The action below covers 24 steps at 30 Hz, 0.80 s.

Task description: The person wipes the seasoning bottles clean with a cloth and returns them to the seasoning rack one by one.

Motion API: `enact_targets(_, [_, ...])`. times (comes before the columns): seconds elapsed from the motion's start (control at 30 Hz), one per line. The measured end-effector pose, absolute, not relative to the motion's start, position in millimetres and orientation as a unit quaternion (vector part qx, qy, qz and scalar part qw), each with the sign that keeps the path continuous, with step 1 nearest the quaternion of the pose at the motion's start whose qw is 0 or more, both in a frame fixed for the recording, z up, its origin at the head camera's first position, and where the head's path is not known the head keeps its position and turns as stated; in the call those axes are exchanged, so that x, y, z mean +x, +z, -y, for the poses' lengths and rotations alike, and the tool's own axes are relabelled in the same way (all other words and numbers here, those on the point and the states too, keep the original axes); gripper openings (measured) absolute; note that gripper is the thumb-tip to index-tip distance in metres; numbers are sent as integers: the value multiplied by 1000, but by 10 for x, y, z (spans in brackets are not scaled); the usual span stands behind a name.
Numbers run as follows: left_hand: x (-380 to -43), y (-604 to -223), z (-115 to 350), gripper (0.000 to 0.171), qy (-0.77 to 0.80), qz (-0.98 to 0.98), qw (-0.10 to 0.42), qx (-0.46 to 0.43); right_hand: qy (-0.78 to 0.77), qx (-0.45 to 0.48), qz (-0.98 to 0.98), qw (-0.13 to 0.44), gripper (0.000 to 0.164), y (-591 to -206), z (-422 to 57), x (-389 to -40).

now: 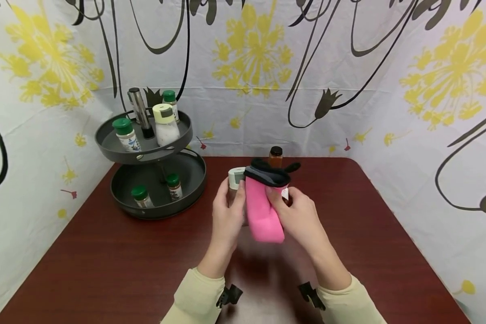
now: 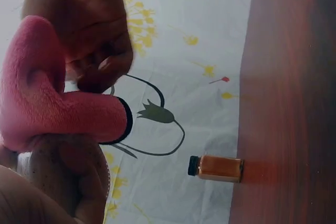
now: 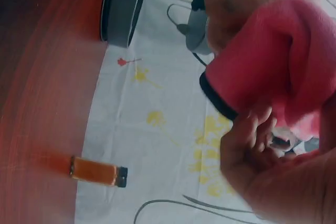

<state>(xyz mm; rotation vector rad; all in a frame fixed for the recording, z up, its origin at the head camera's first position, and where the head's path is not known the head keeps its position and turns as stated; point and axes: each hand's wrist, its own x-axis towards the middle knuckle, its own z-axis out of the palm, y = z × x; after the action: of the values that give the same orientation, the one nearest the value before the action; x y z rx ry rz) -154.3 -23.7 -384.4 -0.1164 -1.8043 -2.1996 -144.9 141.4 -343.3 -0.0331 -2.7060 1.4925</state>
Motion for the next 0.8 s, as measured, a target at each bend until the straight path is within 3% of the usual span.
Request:
enact_targets(0.13, [-1565,-3842,232,43,-752,640,151,-32,589,23,808,-27,41,-3398,-1344,-1434])
enact_targets(0.2, [-1571,-3828,240,44,-747,647,151,-28,627,39,778,-32,41,-3370,-1334,-1426])
enact_targets(0.27, [-1568,-3815,256,44,-749,645,149,-28,633,53,772,15,41,-3336,-1351,-1427])
enact_targets(0.43, [-1546,-3804,272,41,-769,625,122,-52,609,133,749,223,28,-3289,-1426,-1505])
enact_targets(0.5, [-1533,-3797,261,39,-775,618,116,-58,584,200,741,264,37,-3339,-1408,-1545])
enact_targets(0.6, [-1522,-3762,248,40,-787,603,120,-56,518,293,747,295,67,-3469,-1316,-1557])
enact_targets(0.7, [-1528,-3705,281,39,-804,581,119,-47,474,354,750,294,74,-3587,-1253,-1513])
enact_targets(0.8, [-1553,-3662,357,38,-812,571,114,-38,457,365,762,280,71,-3660,-1273,-1448])
